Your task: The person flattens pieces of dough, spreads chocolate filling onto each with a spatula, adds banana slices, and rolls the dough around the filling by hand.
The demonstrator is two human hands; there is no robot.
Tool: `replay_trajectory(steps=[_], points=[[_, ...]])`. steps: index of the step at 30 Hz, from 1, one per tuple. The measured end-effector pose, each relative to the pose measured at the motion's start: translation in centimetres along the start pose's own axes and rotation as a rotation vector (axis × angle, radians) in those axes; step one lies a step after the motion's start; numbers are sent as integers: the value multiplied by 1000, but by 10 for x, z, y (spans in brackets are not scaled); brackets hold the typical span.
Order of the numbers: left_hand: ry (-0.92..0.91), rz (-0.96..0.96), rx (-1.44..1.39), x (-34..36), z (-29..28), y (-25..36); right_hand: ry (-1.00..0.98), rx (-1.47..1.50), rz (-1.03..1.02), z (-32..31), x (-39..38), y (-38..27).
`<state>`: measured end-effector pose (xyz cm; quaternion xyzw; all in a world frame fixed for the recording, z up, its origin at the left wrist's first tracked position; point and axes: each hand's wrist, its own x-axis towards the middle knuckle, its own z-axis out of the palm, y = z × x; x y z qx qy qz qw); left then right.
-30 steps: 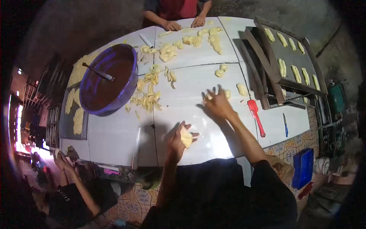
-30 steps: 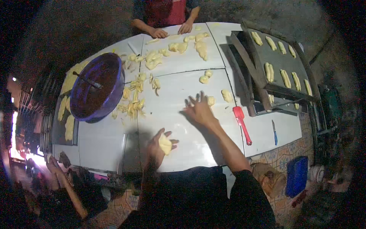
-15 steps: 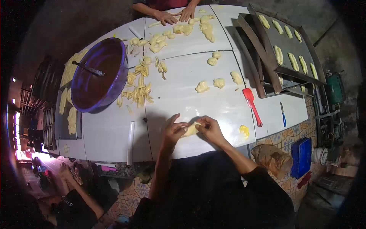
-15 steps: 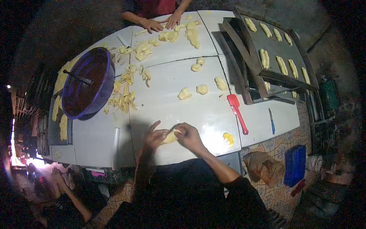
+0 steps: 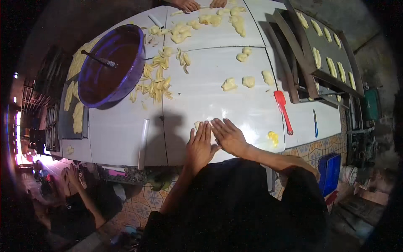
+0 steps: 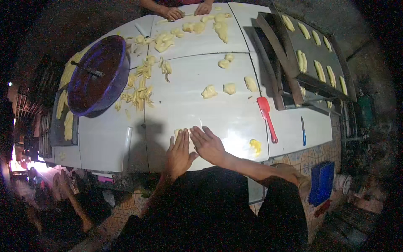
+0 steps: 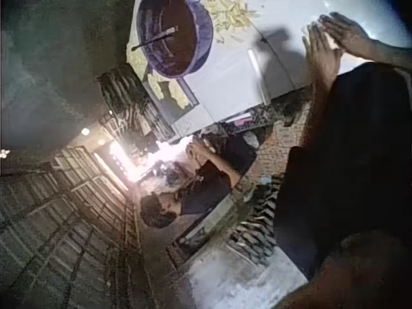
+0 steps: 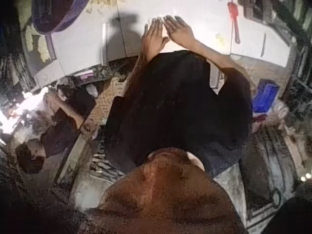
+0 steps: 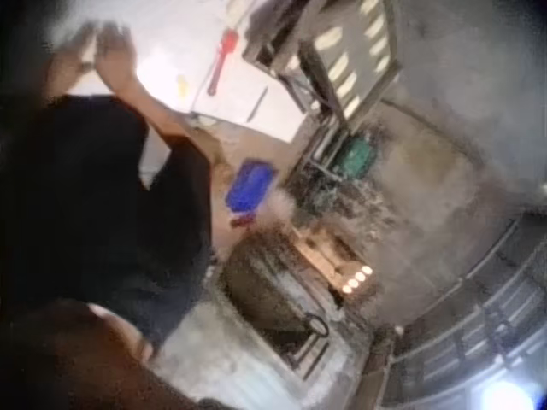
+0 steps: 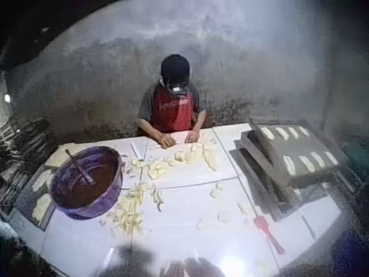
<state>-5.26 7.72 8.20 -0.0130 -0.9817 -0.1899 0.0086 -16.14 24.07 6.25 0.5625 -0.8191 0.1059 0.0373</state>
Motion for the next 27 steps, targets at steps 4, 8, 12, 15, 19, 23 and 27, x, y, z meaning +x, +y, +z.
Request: replay_trajectory(steps=[4, 8, 12, 15, 19, 23, 27], points=[[-42, -10, 75, 0, -11, -9, 10, 60, 31, -3, -6, 6], [505, -476, 331, -42, -19, -71, -12, 85, 43, 0, -15, 6], [366, -1142, 187, -101, -21, -134, 20, 234, 113, -18, -21, 15], [526, -492, 399, -136, 21, -141, 211, 365, 131, -18, -24, 15], [402, -104, -404, -60, 42, -94, 295, 367, -56, -39, -2, 9], [413, -29, -2, 6, 3, -35, 350, 366, 116, 1, 5, 36], [507, -45, -96, -24, 12, -22, 218, 373, 154, 4, -29, 20]])
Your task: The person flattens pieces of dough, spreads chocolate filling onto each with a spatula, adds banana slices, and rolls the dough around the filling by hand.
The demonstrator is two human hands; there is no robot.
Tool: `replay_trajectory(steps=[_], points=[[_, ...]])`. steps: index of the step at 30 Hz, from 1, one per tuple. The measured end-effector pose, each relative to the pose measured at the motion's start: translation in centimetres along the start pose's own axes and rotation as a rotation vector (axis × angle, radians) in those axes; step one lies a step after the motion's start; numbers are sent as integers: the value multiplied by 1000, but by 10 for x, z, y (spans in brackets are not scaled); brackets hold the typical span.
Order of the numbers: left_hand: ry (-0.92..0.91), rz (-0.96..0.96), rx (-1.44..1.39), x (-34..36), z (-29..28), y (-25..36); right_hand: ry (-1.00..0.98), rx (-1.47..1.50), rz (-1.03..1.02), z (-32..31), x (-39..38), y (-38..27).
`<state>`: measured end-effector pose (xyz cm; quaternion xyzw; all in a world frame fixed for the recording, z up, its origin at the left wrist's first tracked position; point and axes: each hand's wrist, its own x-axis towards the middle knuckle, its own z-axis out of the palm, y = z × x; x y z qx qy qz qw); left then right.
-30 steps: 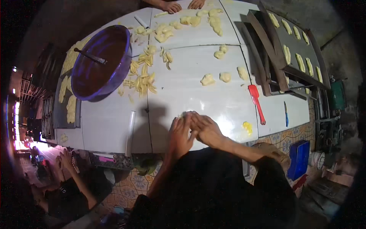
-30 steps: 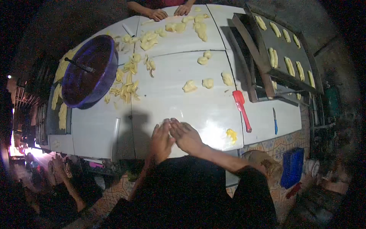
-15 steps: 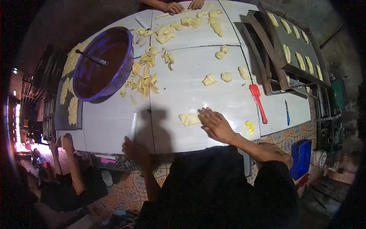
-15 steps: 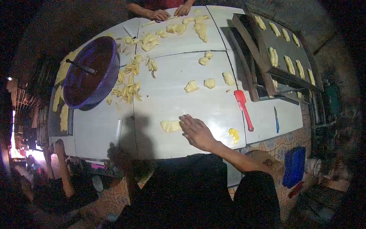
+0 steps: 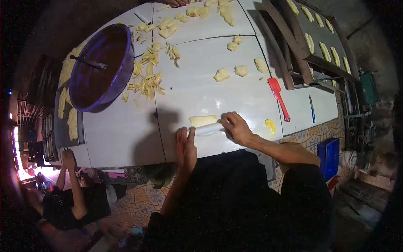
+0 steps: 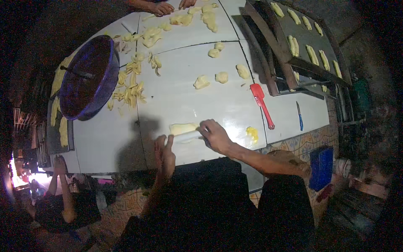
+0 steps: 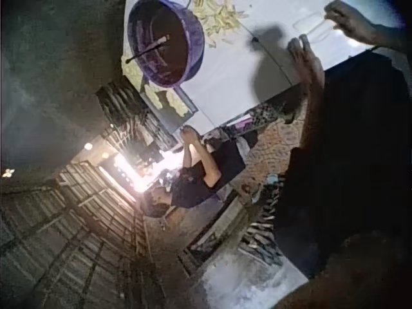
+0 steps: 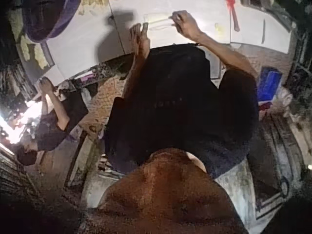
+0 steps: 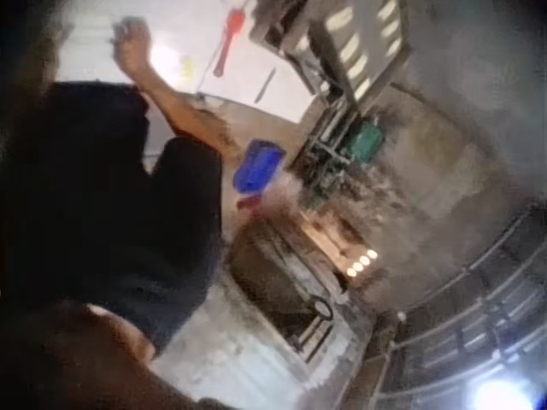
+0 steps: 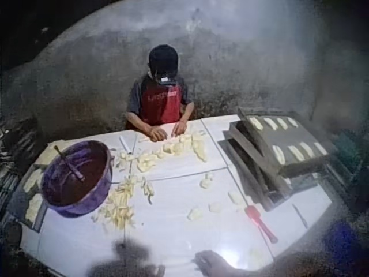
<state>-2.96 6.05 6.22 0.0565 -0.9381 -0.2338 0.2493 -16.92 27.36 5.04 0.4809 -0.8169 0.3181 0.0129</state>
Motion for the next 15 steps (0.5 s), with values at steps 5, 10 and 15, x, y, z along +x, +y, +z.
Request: replay_trajectory(steps=[5, 10, 15], points=[[-156, -56, 19, -6, -5, -14, 17, 49, -26, -20, 3, -4], [-221, -177, 447, 84, 30, -15, 30, -293, 255, 2, 63, 8], [55, -150, 314, 143, 75, -85, 63, -295, 389, -7, 104, 27]])
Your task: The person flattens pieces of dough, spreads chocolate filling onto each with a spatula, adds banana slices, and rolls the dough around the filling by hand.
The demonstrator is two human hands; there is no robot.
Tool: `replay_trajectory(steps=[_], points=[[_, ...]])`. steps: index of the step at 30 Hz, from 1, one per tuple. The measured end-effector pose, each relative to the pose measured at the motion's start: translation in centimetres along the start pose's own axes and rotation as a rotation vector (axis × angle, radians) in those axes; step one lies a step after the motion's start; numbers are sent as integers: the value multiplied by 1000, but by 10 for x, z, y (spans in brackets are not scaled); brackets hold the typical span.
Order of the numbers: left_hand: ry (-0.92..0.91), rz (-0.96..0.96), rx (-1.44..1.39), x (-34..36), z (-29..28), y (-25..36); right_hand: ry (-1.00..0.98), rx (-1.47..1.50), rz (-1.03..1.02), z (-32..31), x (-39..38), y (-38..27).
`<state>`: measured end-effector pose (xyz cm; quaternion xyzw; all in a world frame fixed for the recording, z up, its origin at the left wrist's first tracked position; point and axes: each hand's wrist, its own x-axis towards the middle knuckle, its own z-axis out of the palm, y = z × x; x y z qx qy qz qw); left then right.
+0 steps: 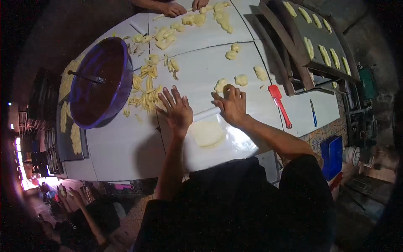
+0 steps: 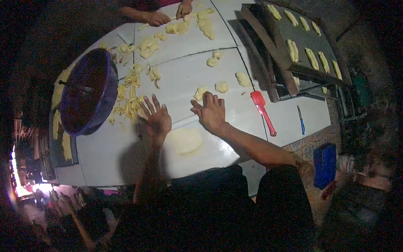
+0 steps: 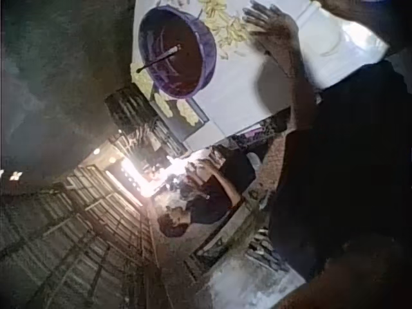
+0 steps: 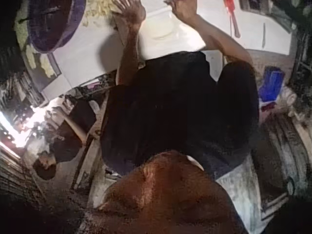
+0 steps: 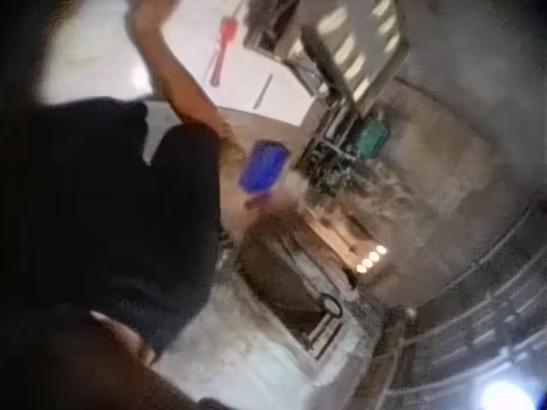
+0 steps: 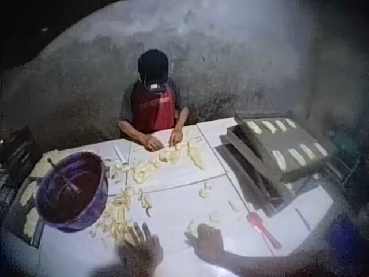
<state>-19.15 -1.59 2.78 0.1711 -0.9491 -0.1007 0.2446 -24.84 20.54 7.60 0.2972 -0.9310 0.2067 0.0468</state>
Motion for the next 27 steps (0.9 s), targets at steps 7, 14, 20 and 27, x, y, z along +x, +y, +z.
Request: replay_trajectory(steps=[7, 14, 20, 27], points=[[65, 126, -410, 31, -36, 18, 315, 466, 296, -47, -19, 69], [-450, 391, -247, -7, -52, 36, 39, -298, 481, -74, -83, 178], [44, -151, -169, -99, -110, -37, -22, 234, 376, -58, -75, 156], [-10, -512, 284, -172, -120, -73, -214, 453, -358, -113, 129, -119]])
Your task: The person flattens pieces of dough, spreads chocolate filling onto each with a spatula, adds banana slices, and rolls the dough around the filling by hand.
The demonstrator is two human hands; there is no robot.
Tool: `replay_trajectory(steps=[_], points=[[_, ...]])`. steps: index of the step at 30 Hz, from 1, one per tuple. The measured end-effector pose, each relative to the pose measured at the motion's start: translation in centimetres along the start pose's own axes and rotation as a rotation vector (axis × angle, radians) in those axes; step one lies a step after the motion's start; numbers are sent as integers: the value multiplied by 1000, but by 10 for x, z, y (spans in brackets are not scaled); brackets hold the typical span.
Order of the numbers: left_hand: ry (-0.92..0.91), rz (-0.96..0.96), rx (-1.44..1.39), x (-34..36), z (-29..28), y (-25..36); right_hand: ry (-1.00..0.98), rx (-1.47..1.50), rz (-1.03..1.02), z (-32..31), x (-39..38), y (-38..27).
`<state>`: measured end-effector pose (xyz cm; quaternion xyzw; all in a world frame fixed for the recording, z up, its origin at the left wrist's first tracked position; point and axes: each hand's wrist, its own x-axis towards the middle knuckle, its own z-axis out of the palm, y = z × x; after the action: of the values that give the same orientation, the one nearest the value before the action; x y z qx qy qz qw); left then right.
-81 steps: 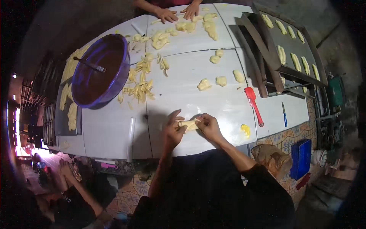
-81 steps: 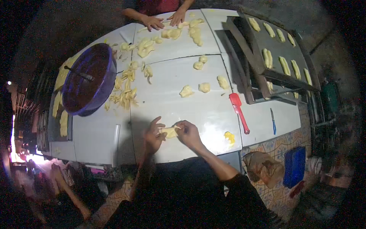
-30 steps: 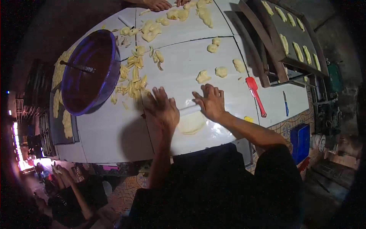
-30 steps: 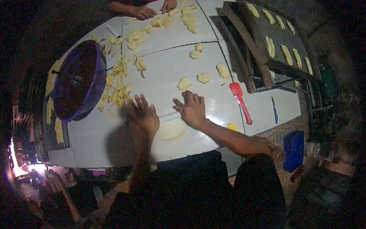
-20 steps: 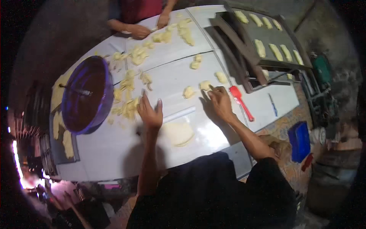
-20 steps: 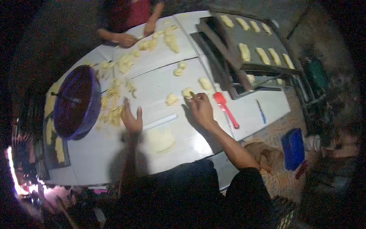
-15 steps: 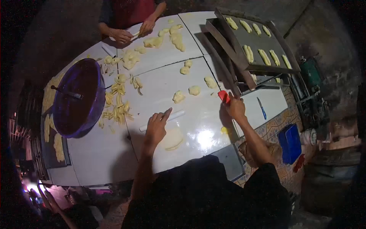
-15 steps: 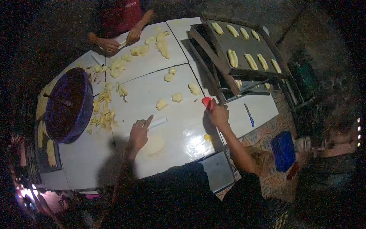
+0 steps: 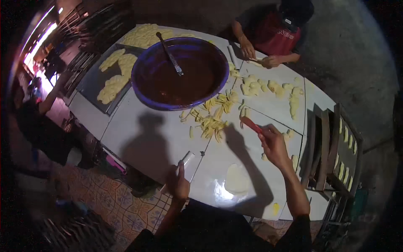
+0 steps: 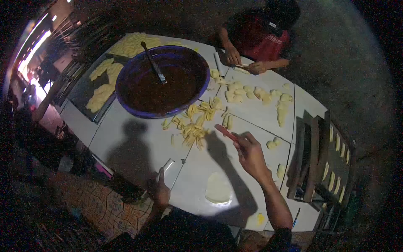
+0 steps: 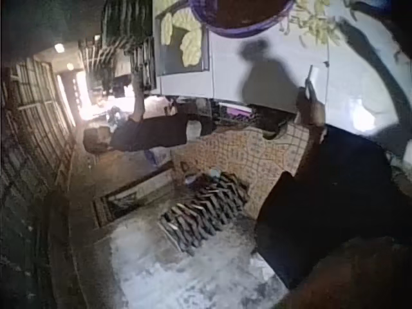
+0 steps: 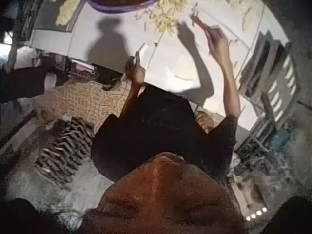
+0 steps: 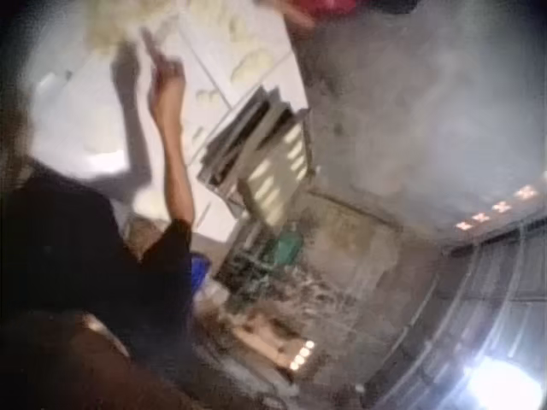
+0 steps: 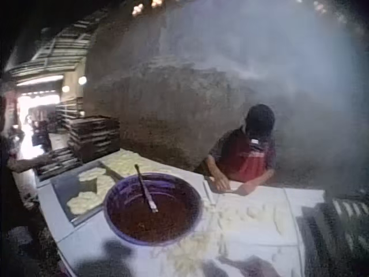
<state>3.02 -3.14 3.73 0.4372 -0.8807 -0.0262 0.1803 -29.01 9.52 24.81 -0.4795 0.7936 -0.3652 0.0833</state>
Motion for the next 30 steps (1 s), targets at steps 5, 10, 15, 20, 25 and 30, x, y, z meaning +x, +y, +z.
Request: replay_trajectory(steps=[5, 10, 15, 20, 25, 30], points=[[107, -74, -131, -3, 16, 1, -446, -536, -455, 86, 216, -33], [235, -209, -262, 9, 0, 9, -590, -620, -155, 143, 300, -44], [210, -153, -192, -3, 19, 1, -537, -781, -501, 157, 319, -24], [154, -203, -80, 8, 3, 4, -783, -792, -639, 202, 310, -33], [182, -155, -106, 9, 6, 3, -987, -648, -549, 179, 310, -65], [264, -109, -218, 0, 11, -1, -998, -525, -570, 137, 292, -86]])
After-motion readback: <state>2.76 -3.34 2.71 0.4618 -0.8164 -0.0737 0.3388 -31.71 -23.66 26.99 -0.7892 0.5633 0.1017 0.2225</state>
